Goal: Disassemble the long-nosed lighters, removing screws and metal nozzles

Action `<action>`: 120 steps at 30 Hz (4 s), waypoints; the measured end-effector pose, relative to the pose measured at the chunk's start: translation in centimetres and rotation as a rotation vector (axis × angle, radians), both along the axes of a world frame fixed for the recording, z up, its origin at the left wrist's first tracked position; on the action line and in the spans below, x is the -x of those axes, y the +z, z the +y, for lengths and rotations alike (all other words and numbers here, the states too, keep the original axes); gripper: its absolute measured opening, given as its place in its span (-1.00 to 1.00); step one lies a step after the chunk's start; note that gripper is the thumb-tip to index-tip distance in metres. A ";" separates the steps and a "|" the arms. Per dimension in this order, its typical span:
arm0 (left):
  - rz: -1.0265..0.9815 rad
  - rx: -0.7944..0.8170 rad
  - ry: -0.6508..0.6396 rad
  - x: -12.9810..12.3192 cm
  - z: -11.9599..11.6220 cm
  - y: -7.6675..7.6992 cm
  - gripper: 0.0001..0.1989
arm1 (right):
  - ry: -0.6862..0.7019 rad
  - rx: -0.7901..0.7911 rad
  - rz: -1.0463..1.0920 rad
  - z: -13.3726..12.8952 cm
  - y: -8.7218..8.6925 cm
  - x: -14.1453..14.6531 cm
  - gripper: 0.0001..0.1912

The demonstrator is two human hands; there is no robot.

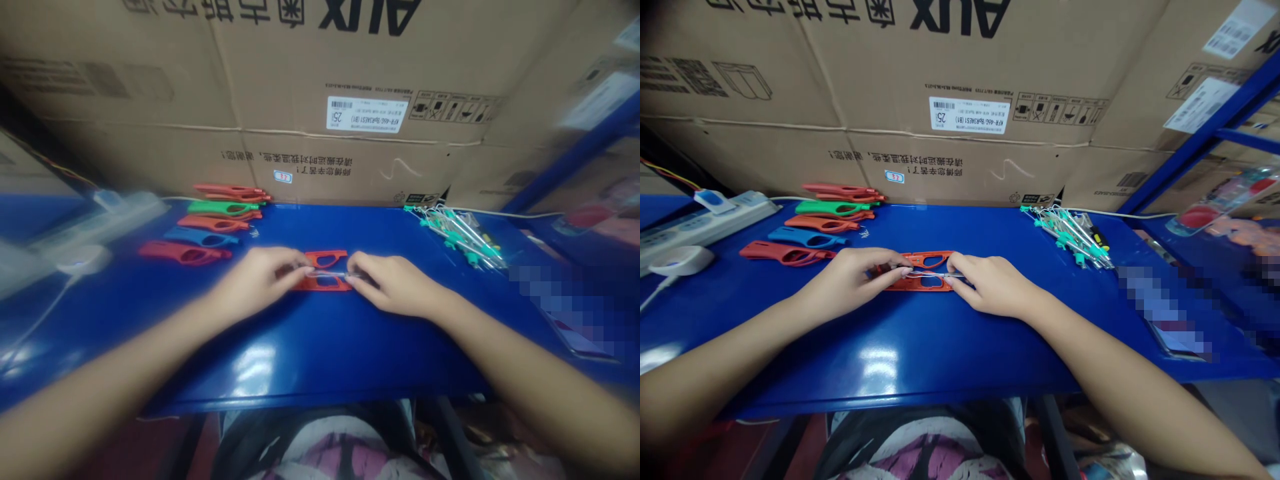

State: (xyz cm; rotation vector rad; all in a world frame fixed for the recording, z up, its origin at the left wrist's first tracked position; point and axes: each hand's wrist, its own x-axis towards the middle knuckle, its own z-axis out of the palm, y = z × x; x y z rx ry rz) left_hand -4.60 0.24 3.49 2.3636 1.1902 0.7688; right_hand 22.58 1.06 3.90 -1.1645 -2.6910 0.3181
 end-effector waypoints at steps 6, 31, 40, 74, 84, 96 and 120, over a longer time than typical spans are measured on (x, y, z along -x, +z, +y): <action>0.038 -0.008 -0.051 0.1 0.3 -0.3 -0.76 | 0.114 -0.005 -0.020 0.5 -0.2 -0.4 -0.77; 0.067 -0.038 -0.087 -0.1 0.4 -1.2 -0.81 | 0.177 -0.156 -0.111 0.4 -0.1 -0.8 -0.76; 0.058 -0.061 -0.060 -0.4 0.0 -1.4 -0.77 | 0.171 -0.150 -0.153 0.2 -0.1 -0.6 -0.74; 0.106 -0.134 -0.194 -3.0 -1.6 -3.3 -0.66 | 0.053 0.025 0.038 0.4 -0.6 -0.2 -0.88; 0.045 -0.204 -0.172 -2.4 -0.6 -3.9 -0.68 | 0.023 -0.001 -0.002 -0.1 -0.4 -0.1 -0.90; -0.009 -0.160 -0.136 -2.5 -0.4 -4.1 -0.70 | 0.095 -0.077 0.071 -0.4 -0.4 0.0 -0.83; -0.289 -0.256 -0.083 -2.7 -1.4 -2.7 -0.89 | 0.239 -0.209 0.350 -1.2 -0.5 0.7 -0.83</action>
